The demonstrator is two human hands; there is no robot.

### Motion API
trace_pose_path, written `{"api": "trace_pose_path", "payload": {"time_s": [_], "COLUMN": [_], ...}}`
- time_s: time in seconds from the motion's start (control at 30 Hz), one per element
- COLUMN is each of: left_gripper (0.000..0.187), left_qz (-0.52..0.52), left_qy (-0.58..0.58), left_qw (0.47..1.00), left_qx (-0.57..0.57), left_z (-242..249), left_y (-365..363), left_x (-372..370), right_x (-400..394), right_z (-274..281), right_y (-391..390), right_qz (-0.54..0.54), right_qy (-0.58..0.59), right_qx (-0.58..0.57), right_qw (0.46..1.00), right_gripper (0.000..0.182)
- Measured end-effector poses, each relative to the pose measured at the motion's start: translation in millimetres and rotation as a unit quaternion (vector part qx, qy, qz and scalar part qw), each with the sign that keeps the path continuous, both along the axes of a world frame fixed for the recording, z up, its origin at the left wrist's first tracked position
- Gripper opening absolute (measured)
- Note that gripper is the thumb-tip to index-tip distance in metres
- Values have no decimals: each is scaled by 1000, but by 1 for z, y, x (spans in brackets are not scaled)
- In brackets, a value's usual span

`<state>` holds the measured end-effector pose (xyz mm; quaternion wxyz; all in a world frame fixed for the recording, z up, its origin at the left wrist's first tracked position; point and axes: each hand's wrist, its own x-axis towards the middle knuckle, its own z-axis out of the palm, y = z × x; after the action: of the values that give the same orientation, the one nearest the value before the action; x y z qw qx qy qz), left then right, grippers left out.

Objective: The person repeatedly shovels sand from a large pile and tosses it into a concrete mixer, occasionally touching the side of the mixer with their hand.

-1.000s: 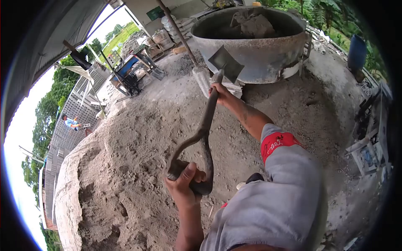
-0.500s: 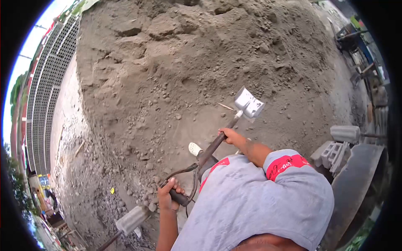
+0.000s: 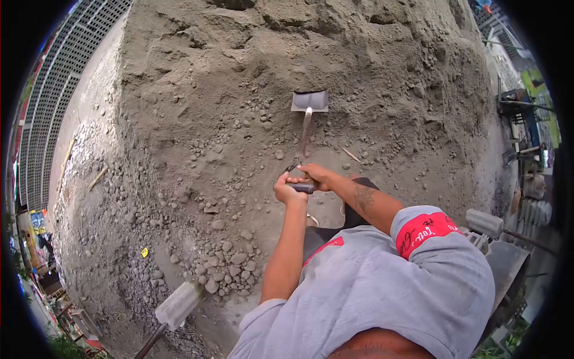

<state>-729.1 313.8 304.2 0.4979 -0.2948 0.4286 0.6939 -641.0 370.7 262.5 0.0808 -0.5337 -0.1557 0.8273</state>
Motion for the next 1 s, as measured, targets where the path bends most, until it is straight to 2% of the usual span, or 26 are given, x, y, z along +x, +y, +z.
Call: {"api": "trace_pose_path", "payload": {"time_s": [0.03,0.1,0.13,0.2,0.3,0.37,0.4,0.43,0.47,0.5,0.57,0.6,0.63,0.67,0.7,0.73,0.77,0.83,0.87,0.9,0.97,1.0], "left_gripper": [19,18,18,17,18,19,20,21,20,19,10,12,15,15,15,15,15,16,15,15,15,9], "left_qz": [2,7,8,19,9,22,-1,-20,-9,3,-11,-27,-35,-29,-22,-22,-26,-7,-4,1,16,-3], "left_qy": [57,5,0,2,-28,-27,48,123,85,42,132,87,38,33,89,145,142,121,141,164,188,184], "left_qw": [998,1000,1000,999,998,998,999,991,996,999,984,987,990,992,979,957,954,934,925,916,913,910], "left_qx": [-38,16,22,31,62,59,3,-48,-33,-27,-117,-130,-130,-118,-180,-249,-262,-335,-353,-367,-362,-372], "left_z": [-26,-5,0,6,6,-18,-46,-72,-97,-96,-93,-88,-79,-78,-88,-94,-103,-107,-121,-150,-209,-234], "left_y": [46,83,98,105,121,155,179,191,192,178,162,154,163,177,179,174,167,153,138,122,79,61], "left_x": [2,4,7,0,-12,-20,-27,-36,-61,-80,-67,-63,-59,-59,-58,-58,-60,-63,-64,-65,-69,-74], "right_x": [-4,-7,-11,-17,-31,-37,-41,-59,-91,-114,-96,-76,-62,-55,-51,-44,-36,-9,-1,6,9,8], "right_z": [9,24,19,17,42,-10,-57,-67,-119,-128,-139,-120,-103,-88,-82,-81,-80,-112,-136,-157,-196,-203], "right_y": [10,55,71,77,97,131,155,164,168,153,132,131,146,158,160,164,174,199,205,211,238,250], "right_qz": [-1,-85,-137,-149,-159,-163,-115,-40,-9,25,43,50,49,115,183,145,104,126,80,81,183,218], "right_qy": [-1,-82,-79,-78,-83,-68,-76,-138,-207,-277,-224,-182,-190,-208,-223,-243,-265,-260,-283,-287,-384,-364], "right_qx": [-1,12,29,9,12,28,60,115,181,236,221,221,234,208,167,163,156,154,188,175,199,177], "right_qw": [1000,993,987,986,984,984,989,983,962,931,948,957,952,949,943,945,946,945,937,938,883,888], "right_gripper": [19,20,18,17,20,19,19,21,26,32,36,41,41,49,57,61,65,68,64,64,64,62]}}
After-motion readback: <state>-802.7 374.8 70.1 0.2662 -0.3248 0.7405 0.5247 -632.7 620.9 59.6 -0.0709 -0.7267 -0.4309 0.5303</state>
